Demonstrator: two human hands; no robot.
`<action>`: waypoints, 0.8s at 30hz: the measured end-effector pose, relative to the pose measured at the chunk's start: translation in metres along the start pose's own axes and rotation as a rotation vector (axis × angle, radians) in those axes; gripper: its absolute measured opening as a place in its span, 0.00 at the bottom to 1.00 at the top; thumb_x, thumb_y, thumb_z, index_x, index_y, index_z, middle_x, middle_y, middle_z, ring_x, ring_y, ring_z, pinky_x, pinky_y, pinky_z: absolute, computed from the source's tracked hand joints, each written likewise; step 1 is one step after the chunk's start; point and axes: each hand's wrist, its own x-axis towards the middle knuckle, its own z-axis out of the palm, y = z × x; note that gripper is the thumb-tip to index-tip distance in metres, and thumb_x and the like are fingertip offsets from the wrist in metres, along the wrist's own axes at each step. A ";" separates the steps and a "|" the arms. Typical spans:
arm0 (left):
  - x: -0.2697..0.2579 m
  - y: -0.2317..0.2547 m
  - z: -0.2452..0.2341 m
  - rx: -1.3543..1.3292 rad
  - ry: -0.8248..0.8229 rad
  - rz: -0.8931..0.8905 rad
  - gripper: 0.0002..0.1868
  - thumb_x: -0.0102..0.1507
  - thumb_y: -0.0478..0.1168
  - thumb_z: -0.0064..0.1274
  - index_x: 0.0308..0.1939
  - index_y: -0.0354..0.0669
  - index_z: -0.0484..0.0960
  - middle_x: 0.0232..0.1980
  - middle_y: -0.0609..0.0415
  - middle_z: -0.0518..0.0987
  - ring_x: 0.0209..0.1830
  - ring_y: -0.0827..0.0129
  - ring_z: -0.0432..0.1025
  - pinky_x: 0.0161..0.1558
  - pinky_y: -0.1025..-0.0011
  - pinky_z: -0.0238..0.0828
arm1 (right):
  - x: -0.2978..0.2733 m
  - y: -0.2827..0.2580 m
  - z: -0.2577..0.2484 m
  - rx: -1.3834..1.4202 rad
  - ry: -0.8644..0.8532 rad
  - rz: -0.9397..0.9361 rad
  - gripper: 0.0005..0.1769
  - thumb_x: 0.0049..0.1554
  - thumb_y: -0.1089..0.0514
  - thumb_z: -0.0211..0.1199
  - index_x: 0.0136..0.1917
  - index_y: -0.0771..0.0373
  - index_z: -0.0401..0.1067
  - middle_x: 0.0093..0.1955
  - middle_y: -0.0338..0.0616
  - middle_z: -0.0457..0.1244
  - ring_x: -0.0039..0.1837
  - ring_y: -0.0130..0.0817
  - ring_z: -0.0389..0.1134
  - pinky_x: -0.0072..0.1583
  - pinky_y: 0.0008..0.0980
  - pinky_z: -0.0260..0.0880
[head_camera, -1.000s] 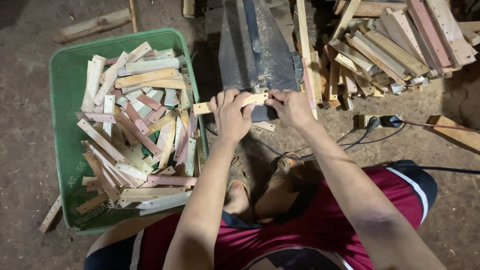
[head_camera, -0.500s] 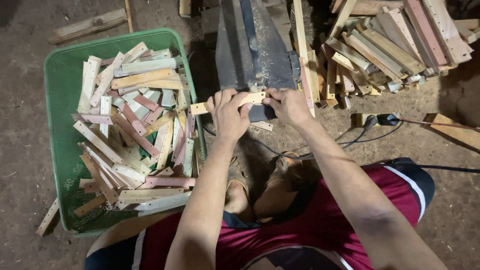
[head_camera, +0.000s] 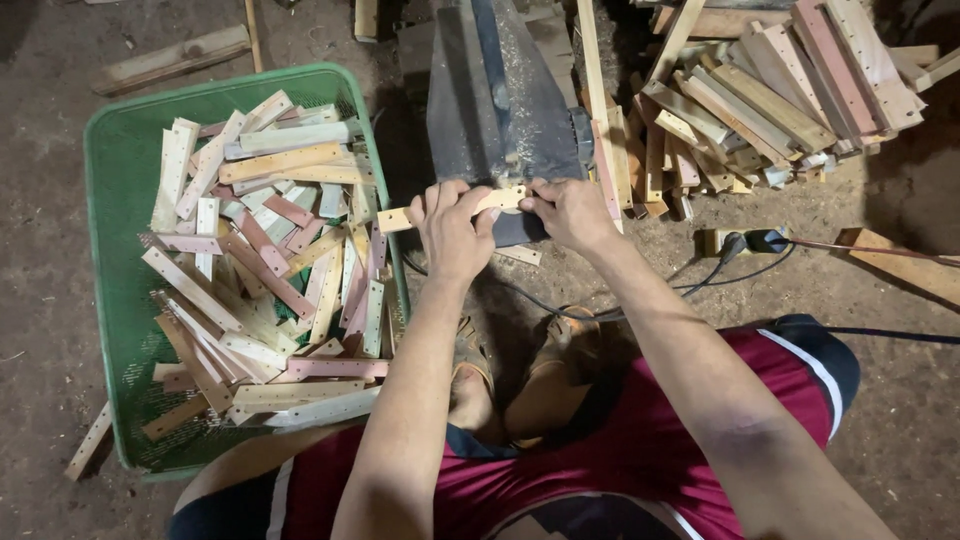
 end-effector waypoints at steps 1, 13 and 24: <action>0.000 0.000 0.000 -0.001 0.000 0.001 0.14 0.54 0.46 0.68 0.44 0.59 0.86 0.44 0.63 0.73 0.53 0.67 0.67 0.65 0.57 0.51 | 0.000 -0.001 -0.001 -0.001 0.001 0.001 0.16 0.58 0.47 0.68 0.58 0.50 0.81 0.48 0.47 0.73 0.55 0.51 0.74 0.55 0.48 0.74; 0.004 0.003 -0.004 0.022 0.019 0.041 0.14 0.52 0.45 0.68 0.42 0.62 0.86 0.44 0.63 0.74 0.53 0.64 0.68 0.63 0.55 0.53 | 0.001 -0.018 -0.013 -0.038 -0.020 -0.004 0.15 0.60 0.45 0.64 0.56 0.50 0.80 0.47 0.49 0.73 0.55 0.52 0.74 0.55 0.52 0.74; 0.001 -0.007 0.006 0.039 0.021 0.028 0.15 0.53 0.48 0.69 0.43 0.61 0.87 0.45 0.63 0.75 0.54 0.65 0.68 0.65 0.58 0.50 | 0.006 -0.011 -0.004 -0.014 -0.024 0.071 0.16 0.58 0.43 0.65 0.58 0.45 0.80 0.47 0.45 0.73 0.55 0.52 0.74 0.57 0.51 0.74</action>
